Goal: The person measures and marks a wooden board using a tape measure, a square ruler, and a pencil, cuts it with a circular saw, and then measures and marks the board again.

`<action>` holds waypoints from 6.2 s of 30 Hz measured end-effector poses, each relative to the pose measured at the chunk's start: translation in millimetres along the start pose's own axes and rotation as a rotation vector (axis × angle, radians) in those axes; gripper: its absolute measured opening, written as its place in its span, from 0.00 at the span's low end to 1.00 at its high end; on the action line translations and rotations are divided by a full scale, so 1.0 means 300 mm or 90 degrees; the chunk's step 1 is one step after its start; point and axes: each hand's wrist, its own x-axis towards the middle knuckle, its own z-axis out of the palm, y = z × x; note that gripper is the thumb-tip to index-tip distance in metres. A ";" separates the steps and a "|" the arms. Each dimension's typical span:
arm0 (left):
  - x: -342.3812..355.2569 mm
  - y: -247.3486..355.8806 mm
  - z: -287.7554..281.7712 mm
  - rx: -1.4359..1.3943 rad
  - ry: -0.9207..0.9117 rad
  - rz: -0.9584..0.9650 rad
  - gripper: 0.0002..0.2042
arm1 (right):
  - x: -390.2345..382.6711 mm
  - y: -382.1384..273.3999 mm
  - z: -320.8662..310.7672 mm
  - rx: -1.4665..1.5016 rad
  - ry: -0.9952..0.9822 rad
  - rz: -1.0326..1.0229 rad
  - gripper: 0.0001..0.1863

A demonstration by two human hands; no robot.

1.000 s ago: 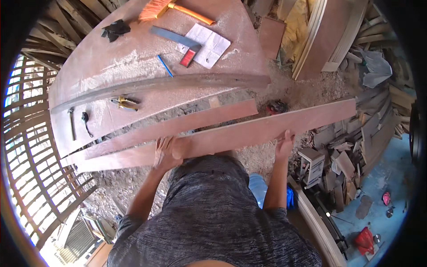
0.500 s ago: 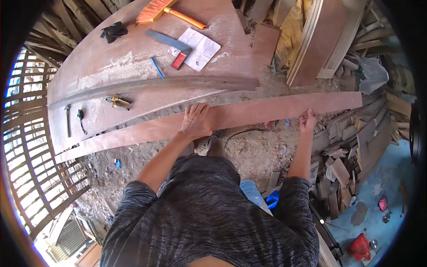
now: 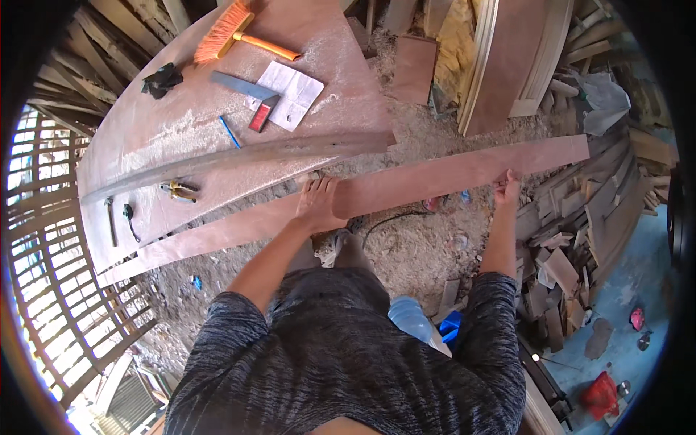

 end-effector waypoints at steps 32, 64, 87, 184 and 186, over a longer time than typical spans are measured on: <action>0.119 -0.058 0.248 0.055 0.096 0.159 0.50 | -0.860 0.650 -0.989 -0.574 0.305 0.044 0.35; 0.077 -0.065 0.226 0.060 0.082 0.040 0.56 | 0.511 1.012 -0.861 -1.077 -0.577 0.084 0.23; 0.048 0.052 0.091 0.036 0.057 0.017 0.52 | -1.433 0.017 -0.254 -0.407 -0.023 -0.026 0.22; 0.046 -0.014 0.166 0.043 0.129 0.075 0.50 | -1.329 0.168 0.159 -0.637 -0.216 -0.167 0.19; 0.047 -0.016 0.169 0.041 0.130 0.073 0.50 | -1.339 0.174 0.183 -0.621 -0.195 -0.152 0.20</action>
